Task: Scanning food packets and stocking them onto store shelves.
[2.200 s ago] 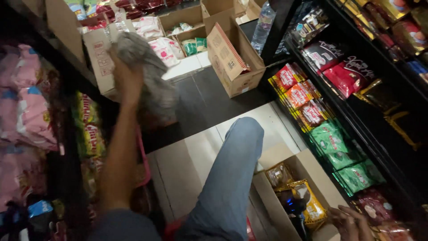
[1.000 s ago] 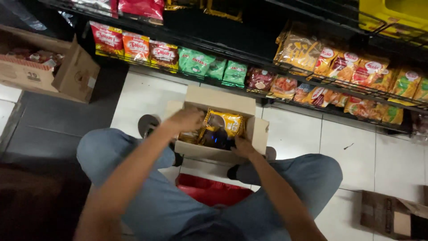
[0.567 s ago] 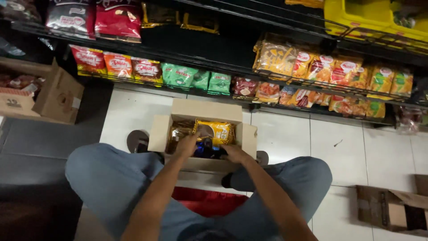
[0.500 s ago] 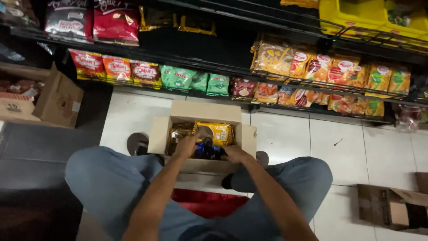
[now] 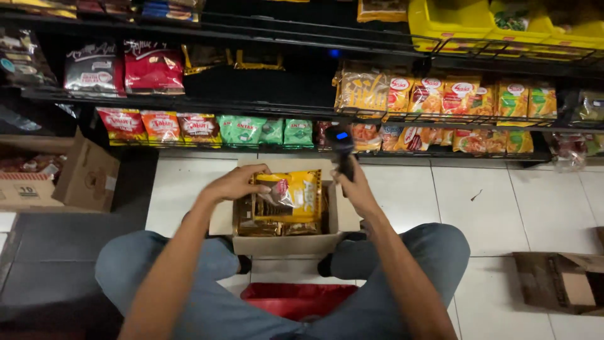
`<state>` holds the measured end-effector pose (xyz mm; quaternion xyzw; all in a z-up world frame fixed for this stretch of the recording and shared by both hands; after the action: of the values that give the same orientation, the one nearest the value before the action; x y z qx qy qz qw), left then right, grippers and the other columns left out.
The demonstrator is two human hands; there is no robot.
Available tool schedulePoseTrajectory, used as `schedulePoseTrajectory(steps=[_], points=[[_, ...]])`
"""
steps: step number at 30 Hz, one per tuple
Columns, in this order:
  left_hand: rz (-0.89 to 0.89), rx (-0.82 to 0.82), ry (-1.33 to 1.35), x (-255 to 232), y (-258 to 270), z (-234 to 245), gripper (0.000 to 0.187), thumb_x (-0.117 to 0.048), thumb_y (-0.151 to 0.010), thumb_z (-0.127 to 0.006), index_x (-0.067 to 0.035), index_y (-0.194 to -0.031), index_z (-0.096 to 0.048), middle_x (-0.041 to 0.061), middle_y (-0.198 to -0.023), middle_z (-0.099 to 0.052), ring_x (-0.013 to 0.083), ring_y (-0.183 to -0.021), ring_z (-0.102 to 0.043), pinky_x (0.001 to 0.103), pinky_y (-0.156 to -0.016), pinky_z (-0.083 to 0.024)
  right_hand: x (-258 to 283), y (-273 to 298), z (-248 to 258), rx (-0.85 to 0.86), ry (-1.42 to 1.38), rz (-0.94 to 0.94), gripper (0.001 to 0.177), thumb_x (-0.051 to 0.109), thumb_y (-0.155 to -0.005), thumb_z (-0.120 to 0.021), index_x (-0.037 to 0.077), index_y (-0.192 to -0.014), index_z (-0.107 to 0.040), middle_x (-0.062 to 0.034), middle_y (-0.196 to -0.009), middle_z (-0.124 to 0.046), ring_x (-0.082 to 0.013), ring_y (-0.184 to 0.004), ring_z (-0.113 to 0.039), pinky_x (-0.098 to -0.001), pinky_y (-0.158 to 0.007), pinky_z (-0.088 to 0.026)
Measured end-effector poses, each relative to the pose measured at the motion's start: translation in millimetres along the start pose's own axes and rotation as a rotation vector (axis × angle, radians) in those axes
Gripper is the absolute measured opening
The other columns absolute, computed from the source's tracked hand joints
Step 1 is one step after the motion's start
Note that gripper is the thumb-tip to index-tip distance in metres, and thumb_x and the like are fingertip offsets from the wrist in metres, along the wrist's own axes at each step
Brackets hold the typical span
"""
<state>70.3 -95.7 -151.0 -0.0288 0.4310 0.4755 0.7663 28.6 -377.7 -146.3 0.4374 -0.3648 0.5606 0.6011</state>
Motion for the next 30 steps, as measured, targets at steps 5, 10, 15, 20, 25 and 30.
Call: schedulePoseTrajectory(steps=[5,10,15,20,25,30], points=[[-0.072,0.179,0.318,-31.7,40.1,-2.4,0.048,-0.042,-0.088,-0.072,-0.014,-0.126,-0.063,0.008,-0.130,-0.066,0.0219,-0.125,-0.057,0.039,-0.104,-0.046,11.2,9.4,-0.5,0.041,-0.581,0.135,0.035,0.006,-0.096,-0.073,0.002,-0.128,-0.059,-0.0083,-0.112,-0.067,-0.0159,-0.097,-0.062,-0.0320,-0.080,-0.051],[-0.010,0.311,1.105,-21.9,12.4,-81.2,0.065,-0.046,-0.101,-0.063,-0.010,-0.148,-0.036,0.001,-0.150,-0.042,0.0180,-0.140,-0.039,0.045,-0.116,-0.038,98.2,46.8,-42.5,0.304,-0.839,0.070,0.060,0.005,-0.077,-0.080,0.014,-0.129,-0.051,0.0028,-0.129,-0.065,-0.0156,-0.111,-0.063,-0.0373,-0.093,-0.057],[-0.292,0.438,0.934,21.4,-4.7,-179.3,0.061,-0.041,-0.106,-0.055,-0.004,-0.155,-0.050,0.021,-0.146,-0.055,0.0312,-0.127,-0.058,0.047,-0.101,-0.054,38.4,36.8,-41.4,0.218,-0.859,0.023,0.050,0.011,-0.088,-0.080,0.011,-0.131,-0.054,-0.0015,-0.114,-0.066,-0.0170,-0.102,-0.063,-0.0357,-0.088,-0.055],[0.217,0.470,1.384,-1.4,-5.7,-192.6,0.063,-0.051,-0.102,-0.035,-0.016,-0.153,-0.040,0.007,-0.147,-0.052,0.0209,-0.126,-0.060,0.049,-0.100,-0.061,38.8,29.4,-29.3,0.062,-0.636,0.031,0.043,0.008,-0.092,-0.078,0.007,-0.129,-0.057,0.0015,-0.101,-0.061,-0.0120,-0.094,-0.058,-0.0312,-0.083,-0.050],[-0.050,0.088,1.613,-61.8,8.6,-102.6,0.076,-0.060,-0.102,-0.025,-0.008,-0.155,-0.039,0.013,-0.149,-0.056,0.0253,-0.133,-0.057,0.043,-0.110,-0.048,46.2,32.9,-11.6,-0.161,-0.767,-0.088,0.031,0.009,-0.091,-0.073,0.005,-0.118,-0.060,-0.0012,-0.099,-0.067,-0.0132,-0.091,-0.067,-0.0332,-0.082,-0.056],[0.100,-0.252,0.624,-15.5,-1.0,-101.1,0.077,-0.066,-0.095,-0.047,-0.001,-0.137,-0.052,0.021,-0.130,-0.065,0.0288,-0.122,-0.062,0.044,-0.107,-0.048,33.9,32.9,-15.3,-0.193,-0.843,-0.202,0.026,0.012,-0.092,-0.072,0.006,-0.113,-0.058,-0.0019,-0.095,-0.065,-0.0158,-0.087,-0.067,-0.0369,-0.075,-0.056]])
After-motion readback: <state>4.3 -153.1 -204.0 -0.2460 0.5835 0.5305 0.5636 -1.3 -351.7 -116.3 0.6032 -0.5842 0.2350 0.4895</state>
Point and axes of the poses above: each hand's wrist, its own y-axis away from the middle knuckle, its own z-axis out of the back of the hand, x = y × z, the point moved 10 cm from there along -y, towards the middle knuckle
